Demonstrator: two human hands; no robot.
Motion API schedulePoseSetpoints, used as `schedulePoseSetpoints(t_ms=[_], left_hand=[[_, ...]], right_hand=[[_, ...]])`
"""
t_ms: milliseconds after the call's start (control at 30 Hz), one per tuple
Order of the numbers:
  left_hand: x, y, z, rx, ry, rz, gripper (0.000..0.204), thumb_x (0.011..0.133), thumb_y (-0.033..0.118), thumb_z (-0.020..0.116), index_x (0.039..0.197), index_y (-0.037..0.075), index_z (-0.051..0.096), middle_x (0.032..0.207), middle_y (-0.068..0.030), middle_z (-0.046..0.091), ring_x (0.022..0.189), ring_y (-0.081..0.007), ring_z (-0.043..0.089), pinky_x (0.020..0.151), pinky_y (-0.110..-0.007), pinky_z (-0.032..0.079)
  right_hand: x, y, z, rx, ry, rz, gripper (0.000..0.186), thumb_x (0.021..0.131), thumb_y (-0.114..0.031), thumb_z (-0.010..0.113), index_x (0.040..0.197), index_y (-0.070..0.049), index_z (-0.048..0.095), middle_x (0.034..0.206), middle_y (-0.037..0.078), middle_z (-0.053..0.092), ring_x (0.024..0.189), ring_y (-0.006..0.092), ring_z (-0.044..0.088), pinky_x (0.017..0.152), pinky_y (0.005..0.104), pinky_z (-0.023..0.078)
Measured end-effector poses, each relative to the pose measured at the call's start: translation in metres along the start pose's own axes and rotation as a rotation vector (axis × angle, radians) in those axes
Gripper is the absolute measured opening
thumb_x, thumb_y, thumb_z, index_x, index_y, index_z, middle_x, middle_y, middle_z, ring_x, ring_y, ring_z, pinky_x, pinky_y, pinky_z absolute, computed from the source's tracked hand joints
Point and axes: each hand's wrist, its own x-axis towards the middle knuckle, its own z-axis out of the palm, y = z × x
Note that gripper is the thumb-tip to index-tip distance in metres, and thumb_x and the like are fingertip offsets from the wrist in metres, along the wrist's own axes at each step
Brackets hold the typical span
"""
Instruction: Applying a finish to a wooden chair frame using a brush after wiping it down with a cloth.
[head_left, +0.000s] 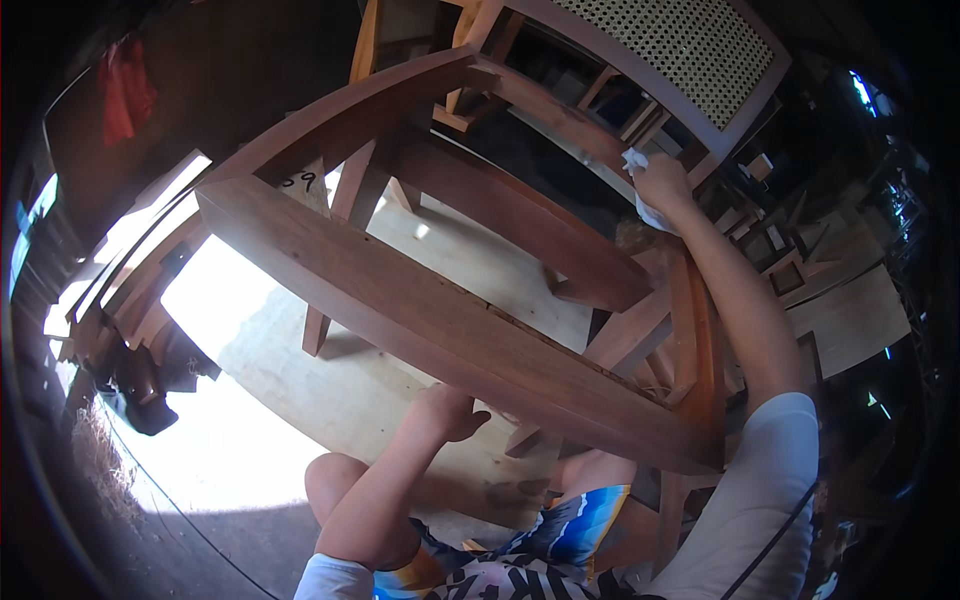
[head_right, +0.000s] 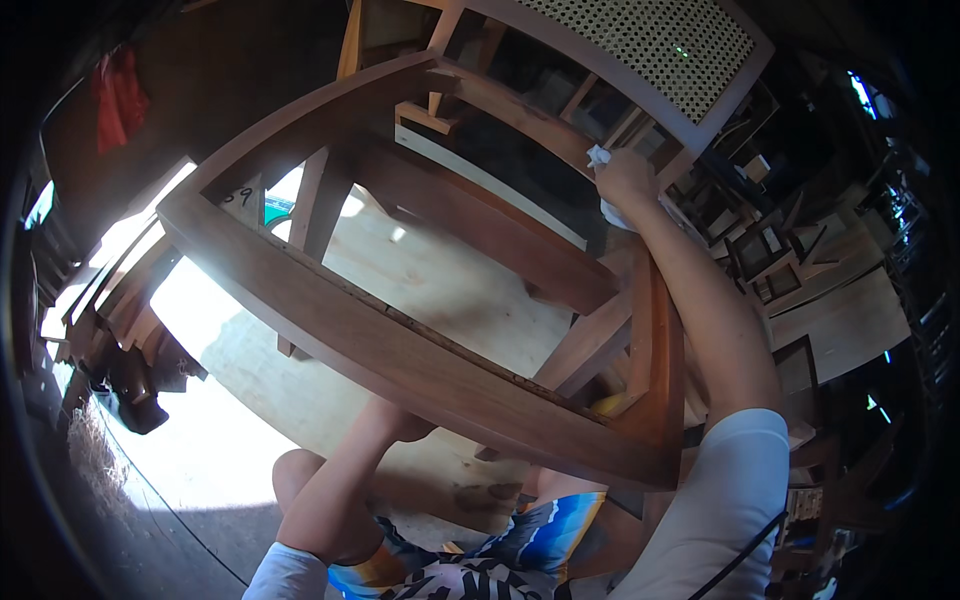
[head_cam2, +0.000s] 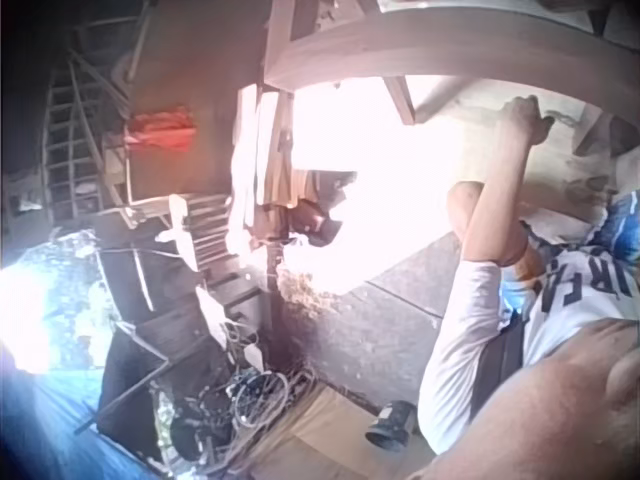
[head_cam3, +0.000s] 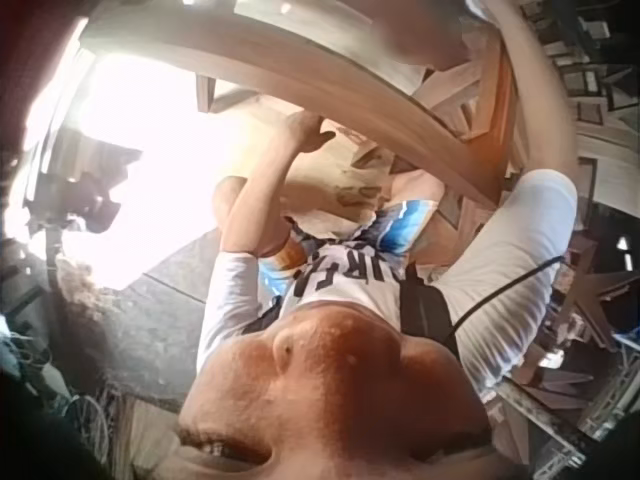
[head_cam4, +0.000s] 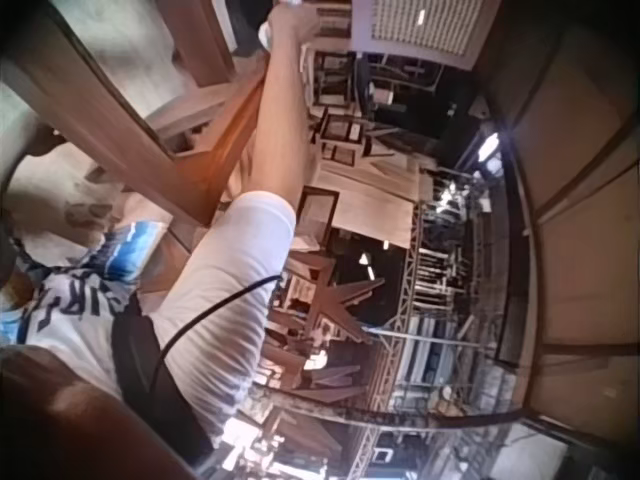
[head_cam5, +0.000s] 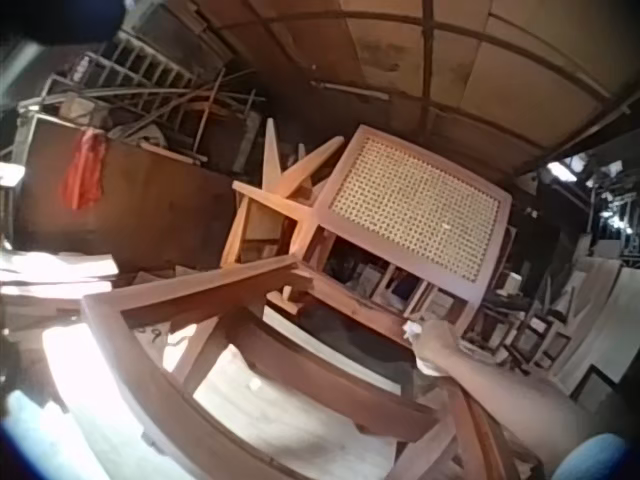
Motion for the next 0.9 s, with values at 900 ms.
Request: schedulePoseSetpoints(t_ms=[900], left_hand=[[-0.047,0.030,-0.102,0.032,-0.088,-0.264,0.045,0.097,0.041,0.060,0.121,0.003,0.062,0.113,-0.0190,0.069,0.109,-0.0365,0.066,0.092,-0.047,0.054]], right_hand=[[0.083,-0.247,-0.037,0.457,-0.157,-0.422,0.034,0.086,-0.029,0.068,0.111,-0.008,0.074,0.107,0.019,0.073,0.101,0.0323,0.071,0.089,0.0414,0.054]])
